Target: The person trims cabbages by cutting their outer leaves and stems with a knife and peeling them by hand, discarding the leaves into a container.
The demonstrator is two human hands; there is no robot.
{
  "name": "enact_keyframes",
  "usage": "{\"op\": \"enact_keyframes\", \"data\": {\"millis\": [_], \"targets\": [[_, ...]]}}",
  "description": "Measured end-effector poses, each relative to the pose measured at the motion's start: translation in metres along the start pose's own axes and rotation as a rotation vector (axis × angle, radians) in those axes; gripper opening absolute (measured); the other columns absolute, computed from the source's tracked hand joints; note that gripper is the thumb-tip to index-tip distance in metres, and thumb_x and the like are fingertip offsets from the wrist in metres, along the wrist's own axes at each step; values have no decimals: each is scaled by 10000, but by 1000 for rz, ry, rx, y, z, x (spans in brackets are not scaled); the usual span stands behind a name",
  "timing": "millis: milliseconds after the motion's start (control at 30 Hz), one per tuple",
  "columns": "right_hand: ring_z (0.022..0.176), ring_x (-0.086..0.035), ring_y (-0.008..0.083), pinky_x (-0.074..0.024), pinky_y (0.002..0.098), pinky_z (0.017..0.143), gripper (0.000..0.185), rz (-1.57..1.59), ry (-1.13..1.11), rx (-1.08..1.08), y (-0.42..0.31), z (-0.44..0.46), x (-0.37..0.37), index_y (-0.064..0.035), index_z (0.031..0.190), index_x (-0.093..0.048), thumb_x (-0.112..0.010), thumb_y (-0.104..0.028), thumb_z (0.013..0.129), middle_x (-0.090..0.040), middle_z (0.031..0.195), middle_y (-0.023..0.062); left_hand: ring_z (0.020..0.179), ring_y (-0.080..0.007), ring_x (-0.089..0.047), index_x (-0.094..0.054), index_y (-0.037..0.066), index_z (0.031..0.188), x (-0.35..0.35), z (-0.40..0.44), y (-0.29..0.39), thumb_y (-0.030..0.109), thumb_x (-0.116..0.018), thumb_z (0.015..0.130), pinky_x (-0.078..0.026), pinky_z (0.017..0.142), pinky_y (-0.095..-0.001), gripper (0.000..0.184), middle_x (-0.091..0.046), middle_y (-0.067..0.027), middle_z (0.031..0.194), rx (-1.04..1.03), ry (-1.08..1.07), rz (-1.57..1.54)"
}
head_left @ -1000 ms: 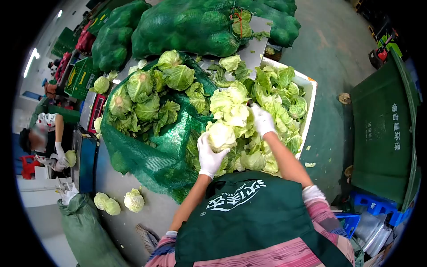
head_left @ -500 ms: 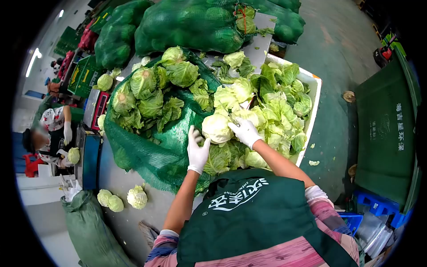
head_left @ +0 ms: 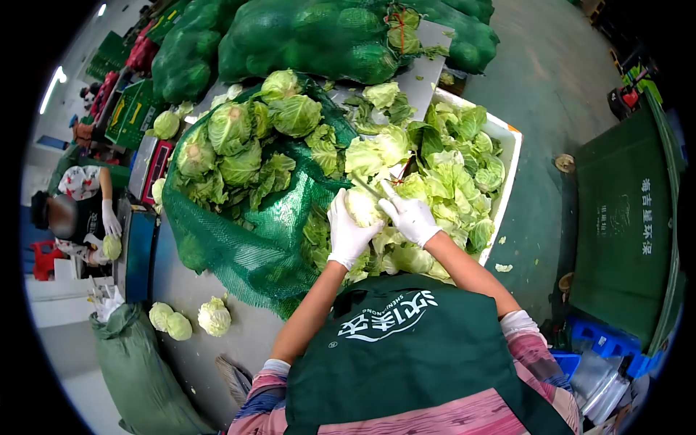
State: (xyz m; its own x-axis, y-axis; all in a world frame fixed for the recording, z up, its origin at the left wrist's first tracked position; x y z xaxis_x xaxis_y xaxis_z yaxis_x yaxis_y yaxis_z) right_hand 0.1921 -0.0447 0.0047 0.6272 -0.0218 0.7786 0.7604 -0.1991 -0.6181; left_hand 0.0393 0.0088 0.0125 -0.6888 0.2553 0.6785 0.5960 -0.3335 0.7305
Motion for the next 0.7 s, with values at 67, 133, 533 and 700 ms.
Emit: {"op": "enact_keyframes", "data": {"millis": [67, 133, 533, 700], "targets": [[619, -618, 391, -483, 466, 585, 544, -50, -20, 74, -12, -1, 3, -181, 1443, -374, -448, -431, 966, -634, 701, 220, 1236, -378, -364, -315, -65, 1354, -3, 1, 2, 266, -824, 579, -310, 1073, -430, 985, -396, -227, 1312, -3, -47, 12], [633, -627, 392, -492, 465, 595, 557, -105, -55, 82, -14, 1, -4, -200, 1458, -345, -434, -447, 966, -640, 716, 221, 1225, -383, -370, -319, -77, 1346, -5, -1, 1, 257, -817, 582, -318, 1068, -428, 971, -379, -231, 1324, -30, -40, 53], [799, -631, 382, -484, 472, 743, 468, 270, 22, -190, 11, 10, -6, -201, 1225, -629, -414, -515, 952, -658, 875, 224, 1271, -379, -356, -310, -39, 1381, -2, -19, -1, 228, -859, 590, -306, 1087, -420, 999, -366, -228, 1368, -58, 28, 7], [784, -631, 382, -494, 452, 738, 445, 128, 147, -360, 98, 11, -6, -249, 1220, -637, -398, -520, 960, -670, 865, 201, 1300, -376, -352, -273, -26, 1410, 9, -52, -4, 151, -874, 573, -308, 1105, -409, 1046, -354, -226, 1387, -126, -29, -83]]}}
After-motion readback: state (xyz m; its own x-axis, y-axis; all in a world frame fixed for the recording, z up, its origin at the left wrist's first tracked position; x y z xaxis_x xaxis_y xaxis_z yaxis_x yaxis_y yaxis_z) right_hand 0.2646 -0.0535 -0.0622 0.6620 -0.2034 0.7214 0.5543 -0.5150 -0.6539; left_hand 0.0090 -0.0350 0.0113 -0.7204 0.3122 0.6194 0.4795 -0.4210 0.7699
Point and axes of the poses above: each hand's wrist, its own z-axis towards the middle knuckle, its own x-axis out of the back of the hand, y = z × x, the point moved 6 cm from there along z, towards the middle knuckle
